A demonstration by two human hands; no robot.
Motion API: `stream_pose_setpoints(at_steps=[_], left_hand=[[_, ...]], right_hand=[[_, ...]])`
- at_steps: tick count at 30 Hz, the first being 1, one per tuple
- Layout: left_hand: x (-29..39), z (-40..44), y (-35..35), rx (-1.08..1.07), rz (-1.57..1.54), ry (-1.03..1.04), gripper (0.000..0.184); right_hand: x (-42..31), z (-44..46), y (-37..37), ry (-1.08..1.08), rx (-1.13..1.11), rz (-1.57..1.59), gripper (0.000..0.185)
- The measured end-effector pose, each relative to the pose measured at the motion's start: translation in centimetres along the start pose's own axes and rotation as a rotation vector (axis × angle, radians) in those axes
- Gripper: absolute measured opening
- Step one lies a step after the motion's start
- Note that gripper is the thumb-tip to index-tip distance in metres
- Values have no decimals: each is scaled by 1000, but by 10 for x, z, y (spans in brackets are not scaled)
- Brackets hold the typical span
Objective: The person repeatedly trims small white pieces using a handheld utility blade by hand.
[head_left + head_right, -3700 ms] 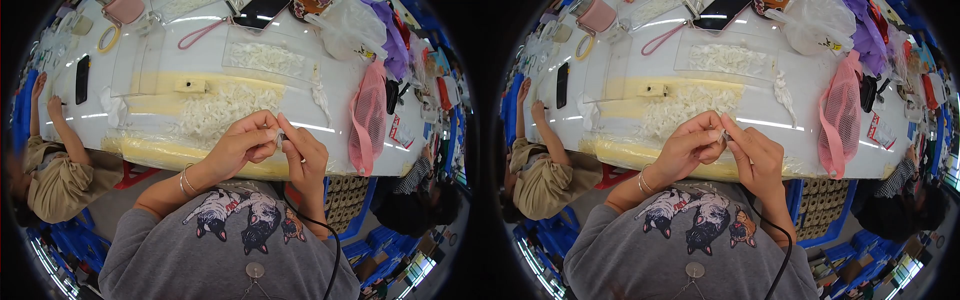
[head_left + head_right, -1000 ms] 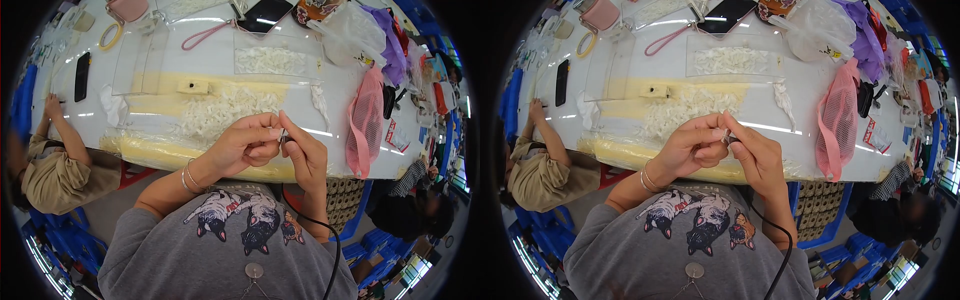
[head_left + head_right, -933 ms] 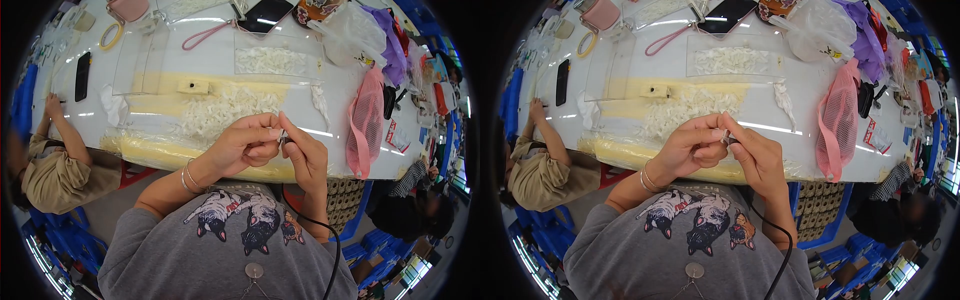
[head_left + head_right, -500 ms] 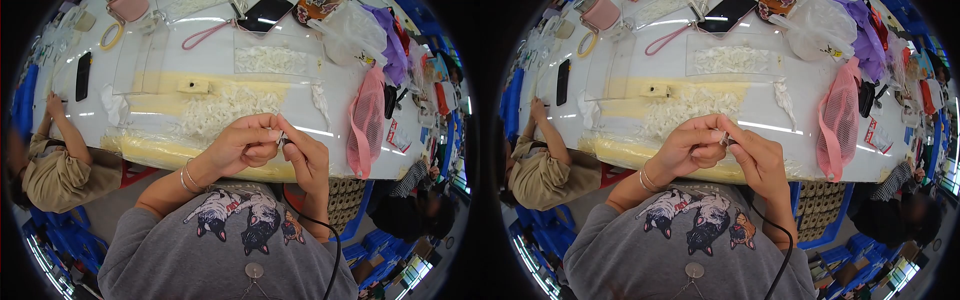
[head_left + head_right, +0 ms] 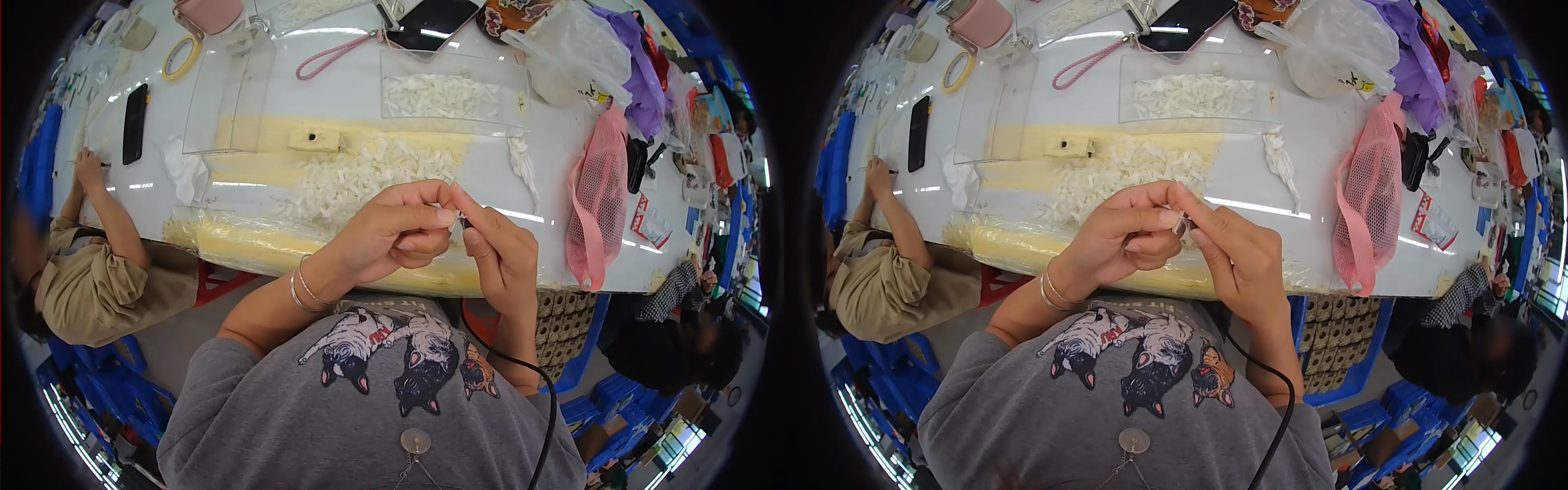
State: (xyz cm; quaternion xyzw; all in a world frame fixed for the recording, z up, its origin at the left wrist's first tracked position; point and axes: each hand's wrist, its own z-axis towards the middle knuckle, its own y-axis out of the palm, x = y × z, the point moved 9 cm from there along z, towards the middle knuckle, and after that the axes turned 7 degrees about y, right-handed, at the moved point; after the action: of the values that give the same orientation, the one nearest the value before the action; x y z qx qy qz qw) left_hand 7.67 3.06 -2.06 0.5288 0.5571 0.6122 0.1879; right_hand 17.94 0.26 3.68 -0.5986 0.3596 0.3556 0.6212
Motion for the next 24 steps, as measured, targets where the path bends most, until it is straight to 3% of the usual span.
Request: stream_pose_setpoints(at_steps=[14, 18, 24], left_hand=[[3, -1, 3, -8, 21, -10, 15], [2, 0, 0, 2, 36, -3, 12], [12, -3, 4, 27, 203, 82, 12]], right_hand=[[-5, -2, 0, -135, 57, 69, 47], [-1, -1, -3, -54, 92, -13, 45], [35, -10, -4, 165, 146, 538, 33]])
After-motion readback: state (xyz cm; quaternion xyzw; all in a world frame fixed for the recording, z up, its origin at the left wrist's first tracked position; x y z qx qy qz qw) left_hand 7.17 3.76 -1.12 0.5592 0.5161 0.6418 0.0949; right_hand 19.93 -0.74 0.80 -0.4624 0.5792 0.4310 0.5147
